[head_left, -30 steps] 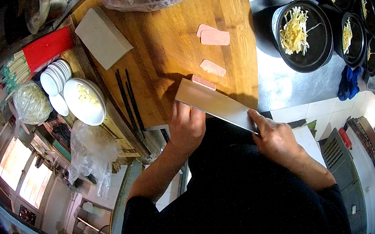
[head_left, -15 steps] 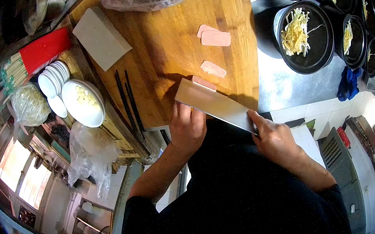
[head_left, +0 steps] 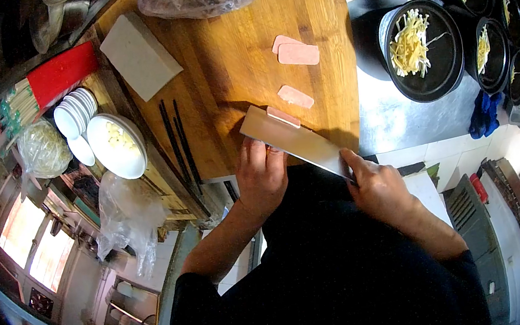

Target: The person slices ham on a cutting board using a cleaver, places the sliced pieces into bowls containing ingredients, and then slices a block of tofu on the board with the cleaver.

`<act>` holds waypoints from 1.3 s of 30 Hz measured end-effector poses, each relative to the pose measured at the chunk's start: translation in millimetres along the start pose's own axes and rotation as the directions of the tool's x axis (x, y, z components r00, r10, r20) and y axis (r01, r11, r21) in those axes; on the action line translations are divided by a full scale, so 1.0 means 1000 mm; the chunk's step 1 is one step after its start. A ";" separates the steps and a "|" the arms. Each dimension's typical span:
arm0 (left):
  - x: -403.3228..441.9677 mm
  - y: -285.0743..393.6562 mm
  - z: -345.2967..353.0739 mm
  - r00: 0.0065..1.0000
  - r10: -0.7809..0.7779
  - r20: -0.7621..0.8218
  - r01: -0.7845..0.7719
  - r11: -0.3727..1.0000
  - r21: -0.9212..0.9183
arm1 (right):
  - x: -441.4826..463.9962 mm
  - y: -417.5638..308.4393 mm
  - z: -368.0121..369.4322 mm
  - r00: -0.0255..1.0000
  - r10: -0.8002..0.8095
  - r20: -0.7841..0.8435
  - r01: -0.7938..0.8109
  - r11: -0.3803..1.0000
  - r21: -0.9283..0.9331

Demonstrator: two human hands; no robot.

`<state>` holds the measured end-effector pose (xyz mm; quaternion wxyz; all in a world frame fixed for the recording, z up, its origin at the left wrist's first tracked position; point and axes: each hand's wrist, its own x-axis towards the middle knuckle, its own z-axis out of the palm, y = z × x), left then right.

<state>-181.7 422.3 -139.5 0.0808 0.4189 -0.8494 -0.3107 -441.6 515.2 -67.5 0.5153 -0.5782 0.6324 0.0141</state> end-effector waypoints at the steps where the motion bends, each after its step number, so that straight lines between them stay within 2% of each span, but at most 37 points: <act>1: 0.000 0.000 0.001 1.000 0.000 0.002 0.000 1.000 -0.001 | 0.000 0.000 -0.001 1.000 0.002 0.000 -0.002 1.000 0.001; 3: 0.001 0.000 0.002 0.999 0.019 -0.040 -0.018 1.000 0.021 | 0.001 -0.001 -0.005 1.000 -0.010 0.006 0.010 1.000 0.012; 10: -0.003 -0.004 0.007 0.999 0.021 -0.028 -0.020 1.000 0.018 | 0.008 -0.001 -0.003 1.000 0.001 -0.021 0.000 0.999 0.047; 16: -0.001 -0.001 0.002 0.999 0.032 -0.043 -0.029 0.998 0.059 | 0.014 -0.003 -0.004 0.999 0.034 0.038 -0.034 0.999 0.017; 19: -0.005 -0.004 0.006 0.999 0.022 -0.024 -0.020 0.997 0.073 | 0.016 0.000 0.002 1.000 0.015 -0.022 -0.014 0.999 0.053; 25: -0.006 -0.005 0.009 0.999 0.010 -0.033 -0.008 0.998 0.057 | 0.023 0.006 0.008 0.989 0.131 0.064 -0.135 0.989 0.055; 27: -0.006 -0.006 0.011 0.998 0.017 -0.061 -0.016 1.000 0.025 | 0.026 0.008 0.009 0.998 0.063 0.008 -0.063 0.996 0.070; 31: -0.005 -0.003 0.004 0.999 -0.025 -0.039 0.024 1.000 -0.020 | 0.043 -0.005 0.002 0.998 0.051 -0.021 -0.050 0.997 0.056; 33: -0.009 -0.003 -0.001 0.998 -0.064 -0.028 0.063 0.998 -0.031 | 0.045 -0.005 0.004 0.994 0.016 -0.112 -0.012 0.999 0.034; 37: -0.027 -0.005 -0.002 0.989 -0.137 -0.054 0.137 0.990 -0.017 | 0.027 -0.014 -0.012 0.993 -0.031 -0.116 0.032 0.999 0.011; 39: -0.031 -0.012 -0.004 0.988 -0.156 0.008 0.155 0.987 0.050 | 0.013 -0.017 -0.009 0.986 -0.121 -0.112 0.116 0.992 -0.046</act>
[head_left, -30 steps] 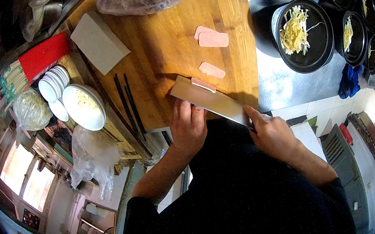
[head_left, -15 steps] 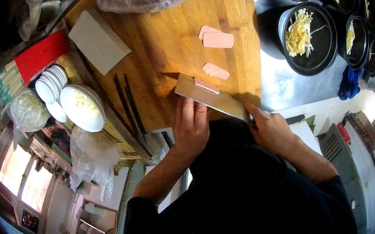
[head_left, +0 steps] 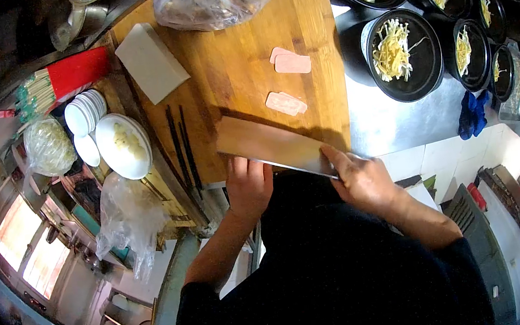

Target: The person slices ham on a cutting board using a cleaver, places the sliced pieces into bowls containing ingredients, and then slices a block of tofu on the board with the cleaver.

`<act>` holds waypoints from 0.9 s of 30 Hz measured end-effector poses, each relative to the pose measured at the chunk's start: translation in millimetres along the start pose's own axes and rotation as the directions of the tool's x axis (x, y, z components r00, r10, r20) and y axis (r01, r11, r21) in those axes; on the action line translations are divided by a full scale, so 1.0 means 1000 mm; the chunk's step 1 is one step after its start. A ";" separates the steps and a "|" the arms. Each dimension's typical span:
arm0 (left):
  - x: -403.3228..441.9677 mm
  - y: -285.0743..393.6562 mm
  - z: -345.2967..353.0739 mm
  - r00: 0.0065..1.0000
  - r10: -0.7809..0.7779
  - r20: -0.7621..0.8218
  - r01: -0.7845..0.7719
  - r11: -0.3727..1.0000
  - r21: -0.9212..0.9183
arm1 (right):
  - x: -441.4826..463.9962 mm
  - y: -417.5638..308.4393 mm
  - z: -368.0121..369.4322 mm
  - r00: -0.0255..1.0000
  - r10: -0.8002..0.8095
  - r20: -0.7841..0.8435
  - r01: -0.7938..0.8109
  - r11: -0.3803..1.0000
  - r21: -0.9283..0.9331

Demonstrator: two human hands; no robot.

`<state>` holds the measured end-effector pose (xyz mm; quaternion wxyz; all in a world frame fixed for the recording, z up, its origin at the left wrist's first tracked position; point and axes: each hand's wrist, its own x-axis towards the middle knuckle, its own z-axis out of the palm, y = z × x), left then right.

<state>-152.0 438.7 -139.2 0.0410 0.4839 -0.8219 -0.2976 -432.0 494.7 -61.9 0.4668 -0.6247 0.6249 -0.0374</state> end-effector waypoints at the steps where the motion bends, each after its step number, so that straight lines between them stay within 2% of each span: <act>1: -0.002 -0.002 0.000 0.998 0.047 -0.049 -0.046 0.999 0.020 | -0.007 -0.002 0.002 0.999 0.021 0.031 -0.021 1.000 0.001; 5: 0.021 0.014 -0.023 0.989 0.083 -0.126 -0.087 0.996 -0.027 | -0.037 0.007 0.014 0.998 0.044 -0.041 -0.041 0.996 0.077; 7: 0.038 0.016 -0.034 0.996 0.050 -0.078 -0.058 0.992 -0.110 | -0.052 0.013 0.020 0.994 0.080 -0.076 -0.072 0.993 0.097; 9: 0.043 0.018 -0.036 0.999 0.016 -0.043 -0.019 0.997 -0.075 | -0.061 0.012 0.016 0.980 0.183 -0.083 -0.172 0.977 0.124; 11: 0.043 0.020 -0.036 1.000 -0.013 -0.006 0.013 0.999 -0.042 | -0.070 0.017 0.015 0.975 0.213 -0.070 -0.202 0.970 0.135; 12: 0.038 0.019 -0.035 0.997 -0.042 0.060 0.043 0.999 -0.022 | -0.075 0.019 0.015 0.969 0.243 -0.049 -0.233 0.961 0.147; 13: 0.033 0.019 -0.035 0.990 -0.073 0.124 0.074 0.997 0.001 | -0.078 0.021 0.017 0.968 0.241 -0.069 -0.228 0.962 0.152; 14: 0.031 0.022 -0.033 0.990 -0.072 0.121 0.072 0.997 0.006 | -0.081 0.024 0.020 0.969 0.237 -0.073 -0.224 0.962 0.155; 16: 0.029 0.027 -0.028 0.971 -0.185 0.150 0.198 0.977 -0.077 | -0.085 0.029 0.024 0.967 0.230 -0.107 -0.214 0.966 0.148; 17: 0.028 0.025 -0.021 0.972 -0.182 0.148 0.195 0.978 -0.076 | -0.085 0.030 0.024 0.967 0.230 -0.110 -0.213 0.966 0.148; 19: 0.024 0.020 -0.006 0.986 -0.167 0.017 0.168 0.985 -0.027 | -0.084 0.033 0.023 0.975 0.193 -0.109 -0.180 0.977 0.114; 26: 0.036 0.051 -0.008 0.971 -0.225 0.081 0.224 0.974 0.015 | -0.088 0.036 0.021 0.971 0.214 -0.109 -0.201 0.973 0.117; 27: 0.034 0.048 0.001 0.981 -0.187 0.054 0.187 0.982 -0.012 | -0.089 0.036 0.021 0.969 0.223 -0.109 -0.210 0.970 0.123</act>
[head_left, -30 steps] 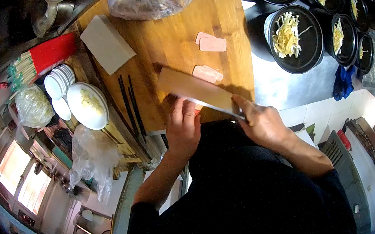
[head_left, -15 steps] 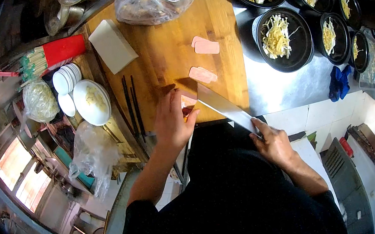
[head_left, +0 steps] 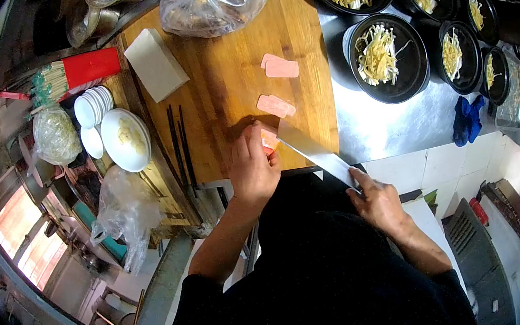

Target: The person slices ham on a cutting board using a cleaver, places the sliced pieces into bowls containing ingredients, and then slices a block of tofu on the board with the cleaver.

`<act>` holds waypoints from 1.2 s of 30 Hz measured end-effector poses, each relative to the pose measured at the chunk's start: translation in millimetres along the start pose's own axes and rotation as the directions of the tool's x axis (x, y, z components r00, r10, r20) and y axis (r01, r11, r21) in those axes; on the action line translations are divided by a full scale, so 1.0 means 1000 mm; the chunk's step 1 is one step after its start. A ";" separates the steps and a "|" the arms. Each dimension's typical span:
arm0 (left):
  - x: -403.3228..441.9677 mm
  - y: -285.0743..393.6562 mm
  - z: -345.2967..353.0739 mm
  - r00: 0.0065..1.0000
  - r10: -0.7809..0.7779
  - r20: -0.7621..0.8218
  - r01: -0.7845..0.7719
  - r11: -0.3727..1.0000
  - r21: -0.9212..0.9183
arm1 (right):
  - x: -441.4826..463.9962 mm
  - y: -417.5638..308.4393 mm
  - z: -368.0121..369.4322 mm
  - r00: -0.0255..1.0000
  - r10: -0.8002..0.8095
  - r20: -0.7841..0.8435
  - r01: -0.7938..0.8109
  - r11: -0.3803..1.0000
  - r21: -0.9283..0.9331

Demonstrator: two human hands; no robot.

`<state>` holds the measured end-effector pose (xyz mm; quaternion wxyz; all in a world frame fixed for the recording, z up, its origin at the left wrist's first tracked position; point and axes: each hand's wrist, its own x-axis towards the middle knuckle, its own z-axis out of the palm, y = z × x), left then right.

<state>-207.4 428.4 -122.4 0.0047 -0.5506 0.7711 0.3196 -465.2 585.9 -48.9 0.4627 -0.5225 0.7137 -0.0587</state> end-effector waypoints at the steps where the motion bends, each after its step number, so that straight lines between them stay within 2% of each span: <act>1: -0.001 -0.002 0.005 0.999 0.040 -0.027 -0.041 0.999 -0.024 | -0.001 0.000 -0.001 1.000 0.011 -0.001 -0.011 1.000 0.005; 5: -0.007 0.000 0.001 0.990 0.098 -0.105 -0.103 0.994 -0.045 | -0.003 -0.001 -0.003 0.999 -0.032 -0.015 0.032 0.999 -0.015; 7: -0.009 -0.005 -0.003 0.961 0.250 -0.117 -0.251 0.968 0.009 | -0.001 -0.009 -0.007 0.999 -0.020 0.044 0.022 0.998 -0.052; 10: -0.011 -0.010 0.002 0.946 0.278 -0.165 -0.278 0.960 0.020 | 0.008 -0.023 -0.008 0.995 -0.093 0.035 0.093 0.996 -0.004; 16: -0.022 -0.025 0.017 0.909 0.338 -0.244 -0.343 0.939 0.025 | 0.021 -0.040 -0.008 0.986 -0.103 0.128 0.108 0.994 -0.030; 19: -0.015 -0.015 0.002 0.895 0.402 -0.193 -0.388 0.915 0.108 | 0.024 -0.043 -0.007 0.981 -0.097 0.170 0.109 0.992 -0.058; 21: -0.015 -0.019 0.005 0.895 0.401 -0.195 -0.389 0.916 0.101 | 0.025 -0.045 -0.007 0.978 -0.102 0.183 0.117 0.990 -0.074; 23: -0.017 -0.023 0.010 0.892 0.405 -0.201 -0.394 0.914 0.095 | 0.027 -0.046 -0.008 0.981 -0.160 0.111 0.174 0.977 -0.125; 36: -0.019 -0.030 0.012 0.900 0.377 -0.218 -0.372 0.926 0.065 | 0.036 -0.050 -0.006 0.985 -0.113 0.132 0.130 0.983 -0.131</act>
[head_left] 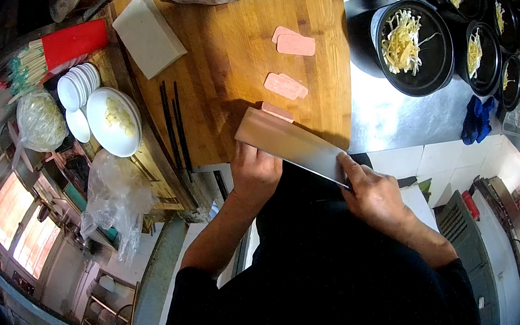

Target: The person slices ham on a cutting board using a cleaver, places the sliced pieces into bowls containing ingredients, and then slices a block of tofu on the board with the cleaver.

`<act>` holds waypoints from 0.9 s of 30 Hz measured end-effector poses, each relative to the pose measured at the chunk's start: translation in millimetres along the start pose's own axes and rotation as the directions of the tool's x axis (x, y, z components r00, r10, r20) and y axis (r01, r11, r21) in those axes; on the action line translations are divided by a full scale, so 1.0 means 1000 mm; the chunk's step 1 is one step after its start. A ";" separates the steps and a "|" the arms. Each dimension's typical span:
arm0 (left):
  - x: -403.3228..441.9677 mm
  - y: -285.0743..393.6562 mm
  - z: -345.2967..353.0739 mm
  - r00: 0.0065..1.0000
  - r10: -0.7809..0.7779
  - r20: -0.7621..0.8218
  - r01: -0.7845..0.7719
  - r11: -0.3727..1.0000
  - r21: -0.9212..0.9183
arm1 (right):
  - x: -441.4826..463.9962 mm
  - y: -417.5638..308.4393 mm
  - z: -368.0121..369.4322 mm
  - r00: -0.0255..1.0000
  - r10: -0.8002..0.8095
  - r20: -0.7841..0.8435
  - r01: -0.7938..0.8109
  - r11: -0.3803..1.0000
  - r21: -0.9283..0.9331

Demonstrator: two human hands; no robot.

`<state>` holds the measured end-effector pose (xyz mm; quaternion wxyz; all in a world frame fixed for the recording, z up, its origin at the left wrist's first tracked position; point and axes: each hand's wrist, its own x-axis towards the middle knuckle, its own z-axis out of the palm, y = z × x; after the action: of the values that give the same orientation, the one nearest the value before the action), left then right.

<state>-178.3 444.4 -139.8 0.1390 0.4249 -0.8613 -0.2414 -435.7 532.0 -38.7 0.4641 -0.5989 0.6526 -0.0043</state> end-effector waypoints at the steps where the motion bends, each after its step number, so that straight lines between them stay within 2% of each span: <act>1: 0.001 0.000 -0.001 1.000 0.003 0.002 -0.003 1.000 -0.002 | 0.000 0.000 0.000 1.000 -0.002 0.005 0.002 1.000 -0.011; 17: 0.009 0.002 -0.005 1.000 -0.021 -0.014 0.020 1.000 -0.020 | 0.005 0.000 -0.002 1.000 0.006 0.025 -0.006 1.000 0.006; 27: 0.003 0.000 -0.004 0.997 -0.063 0.037 0.064 0.997 -0.031 | 0.007 0.002 -0.003 1.000 -0.004 0.022 0.004 1.000 0.009</act>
<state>-178.5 440.6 -136.1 0.1226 0.4454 -0.8457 -0.2671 -438.0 525.3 -43.0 0.4740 -0.5983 0.6461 -0.0014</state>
